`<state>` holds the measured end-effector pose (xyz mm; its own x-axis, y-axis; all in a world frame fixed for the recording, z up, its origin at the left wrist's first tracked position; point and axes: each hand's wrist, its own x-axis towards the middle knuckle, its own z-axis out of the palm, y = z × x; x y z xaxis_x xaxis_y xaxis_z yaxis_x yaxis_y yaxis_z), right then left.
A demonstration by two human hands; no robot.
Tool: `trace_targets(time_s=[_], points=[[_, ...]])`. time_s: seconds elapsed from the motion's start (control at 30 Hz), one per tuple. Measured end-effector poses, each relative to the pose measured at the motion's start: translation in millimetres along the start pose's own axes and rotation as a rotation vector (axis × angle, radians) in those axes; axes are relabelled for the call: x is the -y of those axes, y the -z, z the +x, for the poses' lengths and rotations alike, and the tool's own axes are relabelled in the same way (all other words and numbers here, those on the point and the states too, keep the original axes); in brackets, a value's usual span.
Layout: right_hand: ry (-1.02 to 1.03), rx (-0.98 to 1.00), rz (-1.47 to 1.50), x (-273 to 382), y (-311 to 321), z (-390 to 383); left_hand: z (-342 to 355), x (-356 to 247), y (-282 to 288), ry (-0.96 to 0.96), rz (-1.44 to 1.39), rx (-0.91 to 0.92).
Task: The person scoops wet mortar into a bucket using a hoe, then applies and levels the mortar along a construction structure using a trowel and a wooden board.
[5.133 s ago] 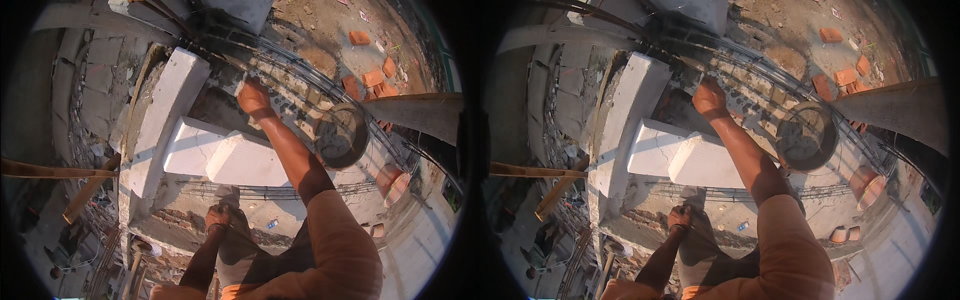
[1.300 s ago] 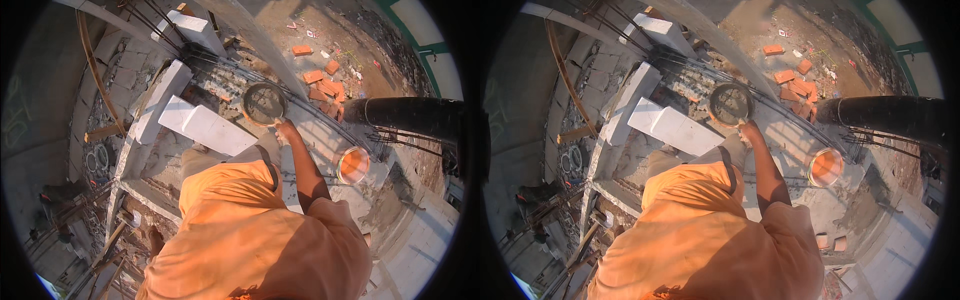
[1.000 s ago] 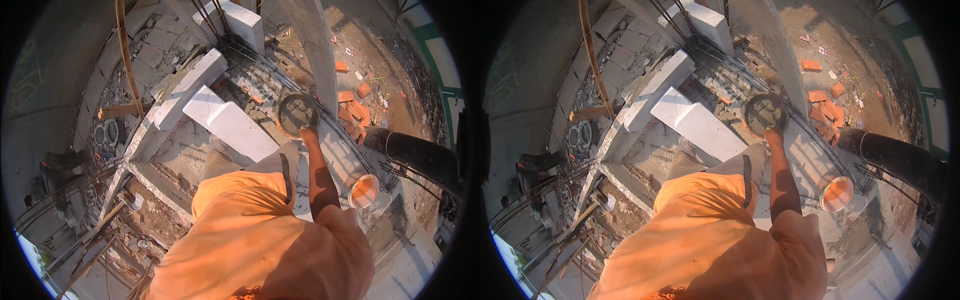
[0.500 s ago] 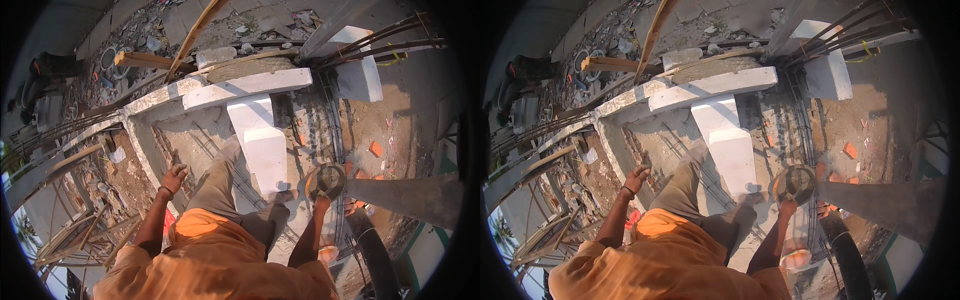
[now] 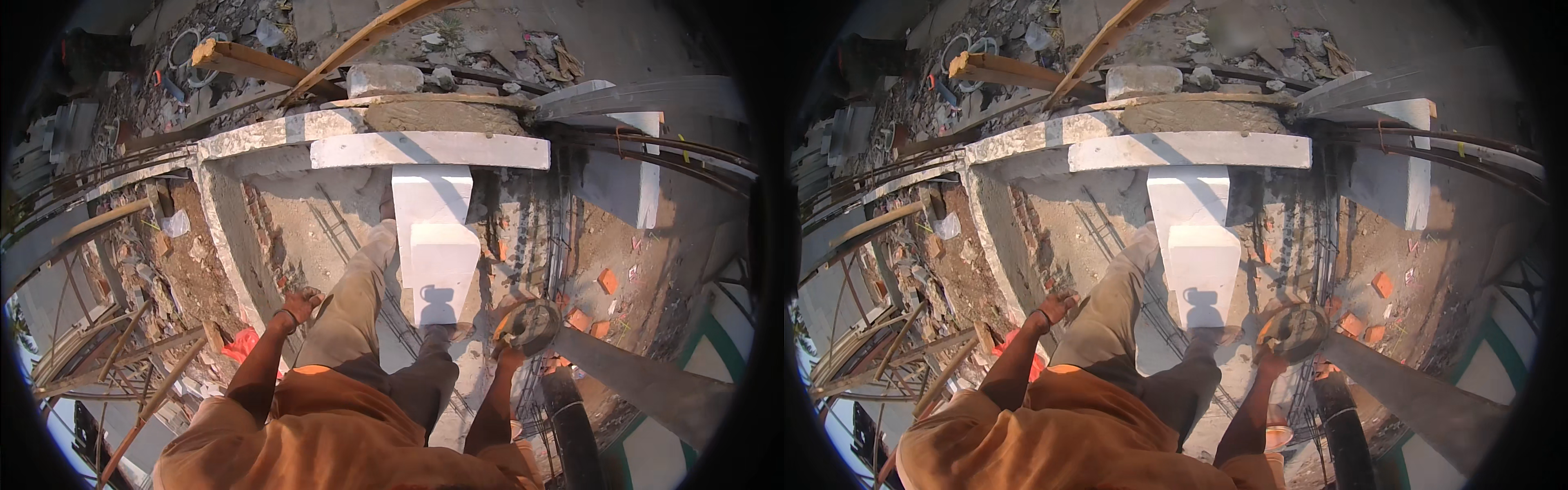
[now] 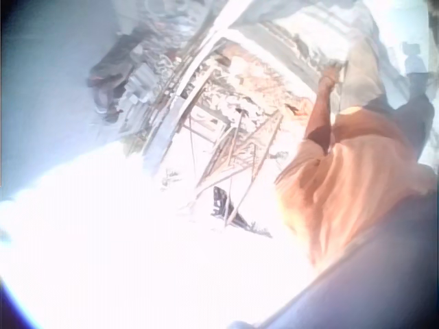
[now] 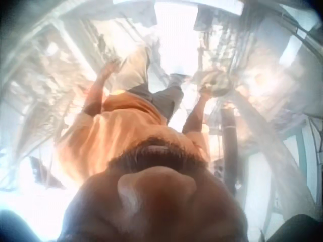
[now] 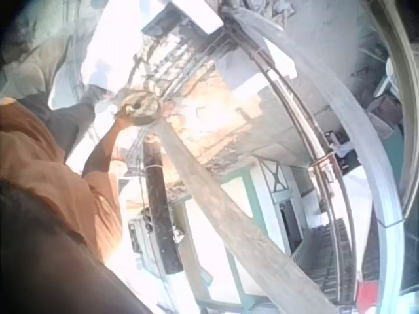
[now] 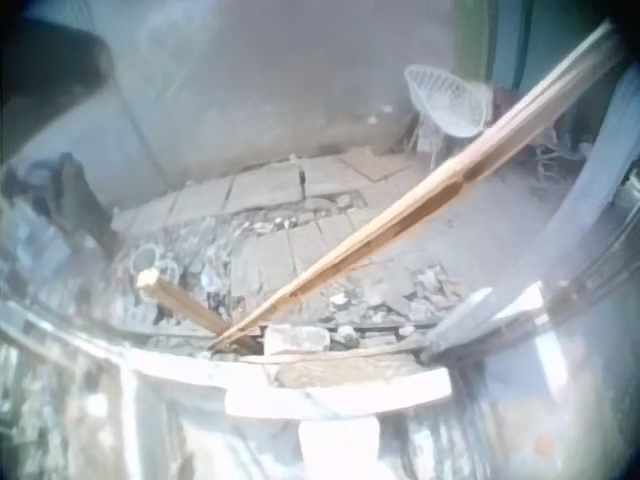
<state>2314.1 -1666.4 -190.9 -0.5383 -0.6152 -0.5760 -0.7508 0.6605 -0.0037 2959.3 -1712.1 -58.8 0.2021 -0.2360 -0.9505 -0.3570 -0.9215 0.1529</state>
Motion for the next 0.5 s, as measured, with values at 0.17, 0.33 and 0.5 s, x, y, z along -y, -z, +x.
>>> trace_targets(time_s=[0.17,0.33,0.5], points=[[0.29,-0.277,0.247,228.3,102.3,-4.8,47.5,-85.7,-7.3,-0.381,-0.048,-0.405],[0.669,-0.191,0.361,467.2,155.0,61.6,124.6,-215.7,62.5,-0.687,-0.231,-0.846],[0.979,-0.358,-0.116,612.9,147.1,159.3,191.4,-292.6,141.9,-0.913,-0.004,-0.932]])
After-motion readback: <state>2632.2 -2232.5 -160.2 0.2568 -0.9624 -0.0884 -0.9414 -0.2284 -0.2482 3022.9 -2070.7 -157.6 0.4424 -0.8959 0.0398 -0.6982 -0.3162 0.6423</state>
